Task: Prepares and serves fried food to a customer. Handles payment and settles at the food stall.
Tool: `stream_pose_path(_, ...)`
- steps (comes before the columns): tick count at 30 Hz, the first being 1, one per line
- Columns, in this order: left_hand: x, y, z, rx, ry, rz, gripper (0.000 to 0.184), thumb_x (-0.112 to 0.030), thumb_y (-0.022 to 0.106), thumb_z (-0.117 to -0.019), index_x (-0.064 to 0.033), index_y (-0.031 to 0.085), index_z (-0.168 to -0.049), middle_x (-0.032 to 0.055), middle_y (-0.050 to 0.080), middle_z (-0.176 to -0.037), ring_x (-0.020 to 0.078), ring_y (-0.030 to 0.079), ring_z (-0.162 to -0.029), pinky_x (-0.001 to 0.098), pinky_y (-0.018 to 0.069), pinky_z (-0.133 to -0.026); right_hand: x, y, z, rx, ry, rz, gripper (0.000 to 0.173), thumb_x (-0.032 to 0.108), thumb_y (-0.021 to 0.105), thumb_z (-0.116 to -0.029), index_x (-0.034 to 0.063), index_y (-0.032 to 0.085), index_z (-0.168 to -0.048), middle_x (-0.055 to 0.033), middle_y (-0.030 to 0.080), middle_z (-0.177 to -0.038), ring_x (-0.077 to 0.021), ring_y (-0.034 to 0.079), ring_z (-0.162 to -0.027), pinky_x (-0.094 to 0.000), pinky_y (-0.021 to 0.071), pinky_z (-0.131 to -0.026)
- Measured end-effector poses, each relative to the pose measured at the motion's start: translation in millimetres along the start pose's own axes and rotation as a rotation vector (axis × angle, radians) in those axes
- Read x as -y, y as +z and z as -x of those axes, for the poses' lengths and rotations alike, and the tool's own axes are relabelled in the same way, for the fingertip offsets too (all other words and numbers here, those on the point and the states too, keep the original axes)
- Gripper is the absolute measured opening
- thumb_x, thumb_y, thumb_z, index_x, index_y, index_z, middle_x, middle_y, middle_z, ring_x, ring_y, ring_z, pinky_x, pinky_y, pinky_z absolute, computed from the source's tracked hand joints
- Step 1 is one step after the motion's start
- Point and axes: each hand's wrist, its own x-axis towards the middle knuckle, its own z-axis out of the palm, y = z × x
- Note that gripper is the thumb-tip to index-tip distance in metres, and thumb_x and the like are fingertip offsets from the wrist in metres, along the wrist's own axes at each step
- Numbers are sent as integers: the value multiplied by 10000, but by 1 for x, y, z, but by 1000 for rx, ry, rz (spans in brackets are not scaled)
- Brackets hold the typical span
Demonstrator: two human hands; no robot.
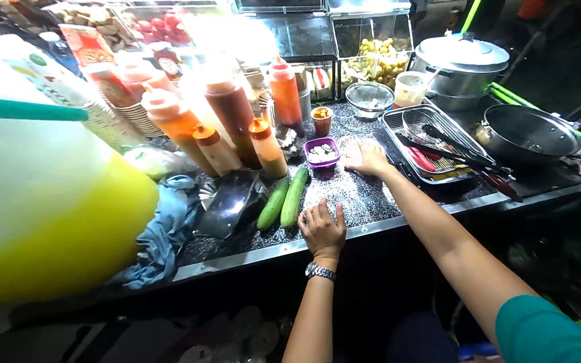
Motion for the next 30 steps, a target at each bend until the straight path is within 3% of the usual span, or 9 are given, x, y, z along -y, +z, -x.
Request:
stream_pose_path(3,0,1,1,5,1,-9,583,-455,389,-1036,2,690,-1237,202,726,-1132,405,664,-1128,606,370,-1085,-6,4,0,77,-67,52,660,536,519,-1032,99,487,-1525,-249,457,-1539,-450,442,-1415,-673,334,-1129)
stream_pose_path(5,0,1,1,2,8,-14,579,-452,399,-1032,6,698,-1218,200,729,-1118,405,667,-1124,605,375,-1084,-1,8,6,88,-148,54,451,363,478,-1083,120,586,-1447,-229,555,-1449,-436,542,-1323,-655,433,-1051)
stream_pose_path(11,0,-1,-1,23,3,4,567,-443,412,-1030,11,689,-1229,211,723,-1119,410,662,-1128,612,375,-1081,-1,11,28,22,-246,25,425,-87,496,-945,58,703,-1287,-243,660,-1290,-432,590,-1261,-608,434,-1079)
stream_pose_path(13,0,-1,-1,44,-2,-3,569,-444,408,-1034,9,686,-1237,213,719,-1133,414,656,-1139,611,365,-1091,-2,11,39,4,-263,24,365,-79,489,-952,10,720,-1220,-245,682,-1239,-420,616,-1228,-587,453,-1068)
stream_pose_path(17,-2,-10,-6,179,-33,40,600,-475,428,-1040,-6,598,-1373,228,680,-1222,418,609,-1213,603,328,-1124,-8,1,67,-24,-279,-109,329,43,465,-1037,-19,683,-1276,-247,664,-1298,-398,602,-1270,-560,426,-1109)
stream_pose_path(20,6,-11,-6,98,67,208,732,-494,587,-964,7,469,-1485,268,585,-1383,457,564,-1273,644,384,-1067,-3,8,106,-150,-528,-253,344,-47,529,-966,-1,706,-1258,-190,654,-1347,-339,606,-1280,-506,453,-1113)
stream_pose_path(23,13,-11,-7,41,237,395,720,-315,707,-857,-6,495,-1471,264,499,-1480,474,485,-1353,664,384,-1075,12,5,141,22,-719,-277,318,-19,520,-997,-12,695,-1263,-194,679,-1293,-337,614,-1255,-476,442,-1112)
stream_pose_path(27,9,-28,-6,40,208,462,266,-60,613,-874,61,715,-1088,249,707,-1073,443,660,-1056,608,473,-968,20,-19,146,243,-720,-414,320,120,599,-1018,-48,671,-1281,-234,674,-1274,-340,616,-1242,-474,436,-1101)
stream_pose_path(30,1,-42,-1,21,38,596,256,-58,575,-963,127,663,-1117,247,719,-1027,320,715,-997,478,551,-934,9,-29,106,127,-592,-462,544,269,738,-949,4,596,-1402,-218,598,-1409,-339,527,-1361,-512,381,-1163)
